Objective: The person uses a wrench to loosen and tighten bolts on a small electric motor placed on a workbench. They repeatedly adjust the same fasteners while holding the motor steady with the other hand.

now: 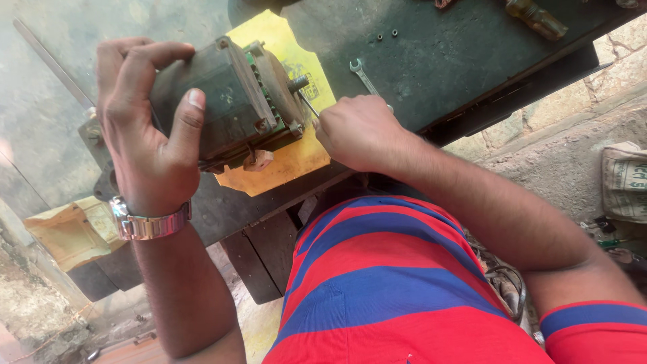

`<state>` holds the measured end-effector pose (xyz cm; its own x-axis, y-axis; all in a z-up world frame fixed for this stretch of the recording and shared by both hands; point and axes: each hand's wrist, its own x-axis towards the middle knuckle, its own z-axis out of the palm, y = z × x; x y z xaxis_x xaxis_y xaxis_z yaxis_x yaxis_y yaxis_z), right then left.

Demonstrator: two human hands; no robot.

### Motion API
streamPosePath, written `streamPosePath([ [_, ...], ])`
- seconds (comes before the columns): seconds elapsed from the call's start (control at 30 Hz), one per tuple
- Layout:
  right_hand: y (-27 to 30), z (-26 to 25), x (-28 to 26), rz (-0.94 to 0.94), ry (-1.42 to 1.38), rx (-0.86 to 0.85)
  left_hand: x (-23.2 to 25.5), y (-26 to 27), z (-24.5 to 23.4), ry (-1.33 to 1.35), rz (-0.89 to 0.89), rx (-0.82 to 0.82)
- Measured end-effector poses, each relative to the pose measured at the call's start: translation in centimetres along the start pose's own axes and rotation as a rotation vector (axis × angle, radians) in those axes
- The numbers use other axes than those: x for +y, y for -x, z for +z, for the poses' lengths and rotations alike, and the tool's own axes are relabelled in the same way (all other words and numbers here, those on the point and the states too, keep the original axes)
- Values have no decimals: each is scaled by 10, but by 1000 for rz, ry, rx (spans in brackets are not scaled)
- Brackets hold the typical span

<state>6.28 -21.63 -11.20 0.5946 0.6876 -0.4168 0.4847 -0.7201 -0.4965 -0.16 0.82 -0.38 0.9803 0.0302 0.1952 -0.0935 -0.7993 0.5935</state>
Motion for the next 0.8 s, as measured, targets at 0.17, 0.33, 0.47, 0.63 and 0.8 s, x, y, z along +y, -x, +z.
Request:
streamPosePath([
  [0.17, -5, -4, 8, -26, -1, 12, -6, 6, -1, -1, 2, -16],
  [0.33, -28, -34, 15, -60, 33, -22, -9, 7, 0, -25, 15, -17],
  [0.47, -36, -42, 7, -88, 66, -41, -9, 7, 1, -18, 23, -12],
  [0.63, -15, -19, 4, -64, -32, 48, -4, 4, 0, -9, -6, -6],
  [0.8, -5, 17, 7, -33, -22, 72, -1, 4, 0, 10, -15, -4],
])
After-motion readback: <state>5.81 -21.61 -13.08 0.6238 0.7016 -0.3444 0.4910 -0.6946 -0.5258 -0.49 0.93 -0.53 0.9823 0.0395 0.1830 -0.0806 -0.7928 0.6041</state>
